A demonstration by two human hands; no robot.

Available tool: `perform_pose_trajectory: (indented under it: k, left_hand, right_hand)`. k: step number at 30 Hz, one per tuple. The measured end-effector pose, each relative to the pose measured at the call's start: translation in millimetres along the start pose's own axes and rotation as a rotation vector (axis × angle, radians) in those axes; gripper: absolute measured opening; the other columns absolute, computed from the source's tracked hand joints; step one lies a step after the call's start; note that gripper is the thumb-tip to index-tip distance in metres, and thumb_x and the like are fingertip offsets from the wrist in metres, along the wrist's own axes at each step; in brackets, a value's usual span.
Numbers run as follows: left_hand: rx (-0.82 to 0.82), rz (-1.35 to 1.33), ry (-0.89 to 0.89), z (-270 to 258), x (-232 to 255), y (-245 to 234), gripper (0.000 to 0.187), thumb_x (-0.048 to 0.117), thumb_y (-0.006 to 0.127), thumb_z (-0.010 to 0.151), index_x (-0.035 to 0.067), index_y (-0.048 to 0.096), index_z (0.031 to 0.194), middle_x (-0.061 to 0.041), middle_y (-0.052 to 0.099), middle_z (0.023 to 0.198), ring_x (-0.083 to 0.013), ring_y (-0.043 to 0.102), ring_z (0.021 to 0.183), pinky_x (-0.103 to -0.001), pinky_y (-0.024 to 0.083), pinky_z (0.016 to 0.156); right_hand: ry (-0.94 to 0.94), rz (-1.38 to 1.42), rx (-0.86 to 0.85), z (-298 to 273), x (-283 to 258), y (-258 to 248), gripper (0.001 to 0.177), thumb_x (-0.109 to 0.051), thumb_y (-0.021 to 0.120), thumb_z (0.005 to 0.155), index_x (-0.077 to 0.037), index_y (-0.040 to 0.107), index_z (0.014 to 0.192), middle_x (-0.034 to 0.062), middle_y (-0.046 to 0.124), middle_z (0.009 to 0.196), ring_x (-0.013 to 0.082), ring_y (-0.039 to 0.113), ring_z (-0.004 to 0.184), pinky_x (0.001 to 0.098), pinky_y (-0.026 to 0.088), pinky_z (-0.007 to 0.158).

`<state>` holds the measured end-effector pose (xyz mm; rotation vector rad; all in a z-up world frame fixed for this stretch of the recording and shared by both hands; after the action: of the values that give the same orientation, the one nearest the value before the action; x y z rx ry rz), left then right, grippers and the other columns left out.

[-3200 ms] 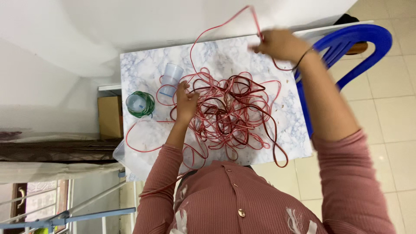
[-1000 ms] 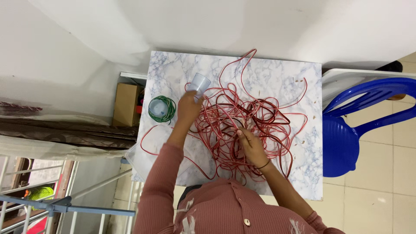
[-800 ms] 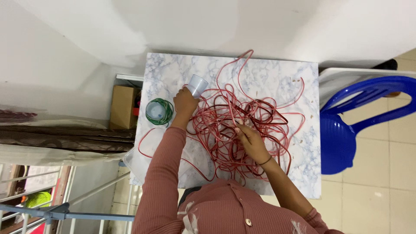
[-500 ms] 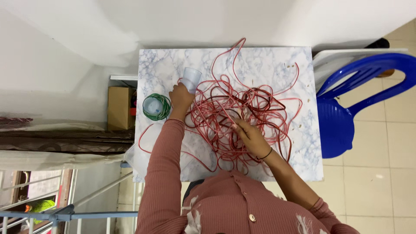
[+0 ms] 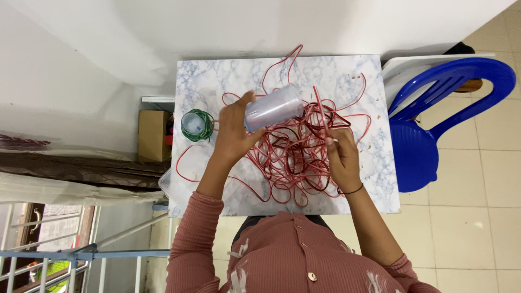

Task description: The person untangles a large pile of red and brown cables on a marble-patterned table. They use a clear plastic cup to wind and coil the red cable, then tie it with a rubber band. The person also handles a green cable and places the coiled red cable into a clear plastic container.

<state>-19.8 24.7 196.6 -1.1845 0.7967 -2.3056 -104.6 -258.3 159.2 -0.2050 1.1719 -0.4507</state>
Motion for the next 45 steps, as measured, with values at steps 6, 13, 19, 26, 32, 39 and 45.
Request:
perform_pose_trajectory:
  k: [6,13,19,26,32,39,45]
  left_hand:
    - [-0.033,-0.963,-0.178,-24.1,19.1,35.2,0.099,0.009,0.091,0.069,0.015,0.034,0.15,-0.011,0.055,0.131,-0.0254,0.056,0.124,-0.042,0.051,0.103]
    - [-0.041,-1.954,-0.702,-88.9,15.7,133.6,0.041,0.035,0.063,0.107,0.002,0.059,0.131,-0.017,0.066,0.119,-0.0274,0.065,0.104,-0.042,0.056,0.092]
    - [0.028,-1.715,-0.955,-109.2,35.3,137.4,0.046,0.045,0.049,0.105,0.006,0.055,0.128,-0.012,0.065,0.117,-0.0215,0.07,0.099,-0.04,0.059,0.089]
    - [-0.075,-1.491,-1.035,-111.2,49.4,136.9,0.043,0.038,0.06,0.098,0.009,0.054,0.129,-0.009,0.066,0.105,-0.0201,0.067,0.089,-0.037,0.06,0.076]
    - [0.082,-1.427,-1.021,-107.4,38.9,148.1,0.052,0.029,0.068,0.095,0.007,0.048,0.137,-0.008,0.064,0.114,-0.0196,0.066,0.099,-0.036,0.059,0.082]
    - [0.479,-1.241,-1.008,-98.4,37.4,152.2,0.07,0.018,0.076,0.086,0.007,0.035,0.143,-0.013,0.055,0.131,-0.0238,0.057,0.116,-0.037,0.053,0.097]
    - [0.576,-1.346,-1.113,-97.8,51.0,153.8,0.065,0.023,0.073,0.086,0.006,0.038,0.138,-0.013,0.056,0.124,-0.025,0.061,0.109,-0.045,0.057,0.093]
  right_hand:
    - [0.177,0.256,-0.004,-20.2,0.8,-19.6,0.032,-0.021,0.048,0.112,-0.005,0.061,0.137,0.0051,0.06,0.112,0.004,0.046,0.065,0.0217,0.045,0.058]
    - [0.387,0.76,-0.286,-47.8,6.3,0.3,0.043,-0.028,0.048,0.107,-0.009,0.054,0.145,0.0066,0.073,0.12,0.004,0.041,0.054,0.0226,0.047,0.054]
    - [0.431,0.648,-0.574,-66.7,41.0,4.9,0.038,-0.031,0.059,0.106,0.0,0.074,0.123,0.003,0.069,0.078,0.0052,0.039,0.053,0.024,0.039,0.051]
    - [0.627,0.595,-0.696,-82.7,76.9,1.5,0.03,-0.021,0.057,0.103,0.002,0.078,0.102,0.0022,0.066,0.069,0.0046,0.041,0.046,0.0222,0.035,0.044]
    - [0.273,0.28,-0.504,-37.8,61.2,-1.7,0.026,-0.02,0.066,0.098,-0.001,0.074,0.112,0.0098,0.068,0.093,0.0175,0.062,0.084,0.0304,0.052,0.076]
    - [-0.089,-0.155,-0.304,-30.5,-9.8,-7.3,0.035,-0.025,0.075,0.094,-0.012,0.068,0.126,0.0107,0.065,0.127,0.0273,0.063,0.119,0.0389,0.051,0.103]
    - [-0.163,-0.333,-0.392,-35.2,-33.2,3.8,0.077,-0.047,0.073,0.089,0.006,0.052,0.14,0.0255,0.058,0.133,0.0401,0.056,0.124,0.0474,0.047,0.103]
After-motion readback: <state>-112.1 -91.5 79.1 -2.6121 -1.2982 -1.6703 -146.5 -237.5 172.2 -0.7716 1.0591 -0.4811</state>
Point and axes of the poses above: each hand's wrist, its own z-axis towards the middle knuckle, its own y-axis out of the palm, x = y × z, the point moved 4 cm from there along z, towards the middle knuckle
